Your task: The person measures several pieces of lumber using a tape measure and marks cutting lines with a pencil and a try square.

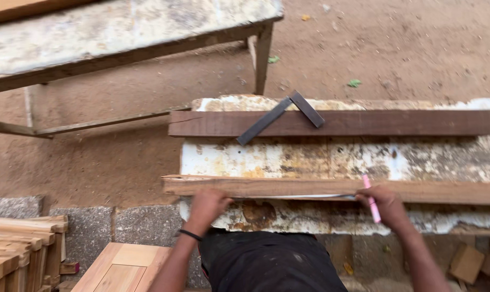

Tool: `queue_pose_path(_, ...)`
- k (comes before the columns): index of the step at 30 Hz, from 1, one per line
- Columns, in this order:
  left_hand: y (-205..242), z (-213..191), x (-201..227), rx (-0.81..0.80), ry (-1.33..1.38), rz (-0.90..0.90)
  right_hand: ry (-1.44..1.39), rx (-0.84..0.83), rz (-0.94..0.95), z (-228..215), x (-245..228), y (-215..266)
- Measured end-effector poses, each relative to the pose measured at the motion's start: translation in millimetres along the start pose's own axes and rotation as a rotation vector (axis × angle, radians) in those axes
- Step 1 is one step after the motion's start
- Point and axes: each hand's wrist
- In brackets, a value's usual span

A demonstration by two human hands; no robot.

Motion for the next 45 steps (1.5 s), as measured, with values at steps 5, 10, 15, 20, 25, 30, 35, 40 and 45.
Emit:
queue_pose_path(5, 10, -16, -56, 0.219, -0.035, 0.044, -0.163, 0.107, 0.033, -26, 49, -6)
queue_pose_path(10, 17, -39, -78, 0.235, -0.005, -0.038, -0.011, -0.036, 0.124, -12, 33, -25)
queue_pose_path(15, 15, -31, -78, 0.24, 0.062, 0.023, -0.167, -0.052, 0.191, -14, 31, -21)
queue_pose_path(20, 4, -28, -79, 0.168, 0.093, -0.044, -0.117, -0.024, 0.249, -19, 24, -23)
queue_pose_path(25, 3, -28, -85, 0.141, 0.083, 0.0, -0.138, 0.004, 0.284, -13, 27, -17)
queue_pose_path(30, -17, -35, -84, -0.066, 0.069, -0.122, -0.109, 0.02, 0.097, -17, 37, -27)
queue_pose_path(35, -34, -41, -90, -0.073, 0.01, -0.11, -0.175, 0.013, 0.221, -12, 44, -35)
queue_pose_path(40, -43, -33, -95, -0.108, -0.018, -0.101, -0.143, 0.024, 0.24, -17, 52, -36)
queue_pose_path(45, -36, -27, -104, -0.109, -0.029, -0.057, -0.129, 0.039, 0.248, -11, 54, -38)
Point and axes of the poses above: each hand's wrist, its own y-axis away from the middle knuckle, its own z-axis out of the palm, x = y × z, and after that the axes turned 10 degrees about -y, right-handed
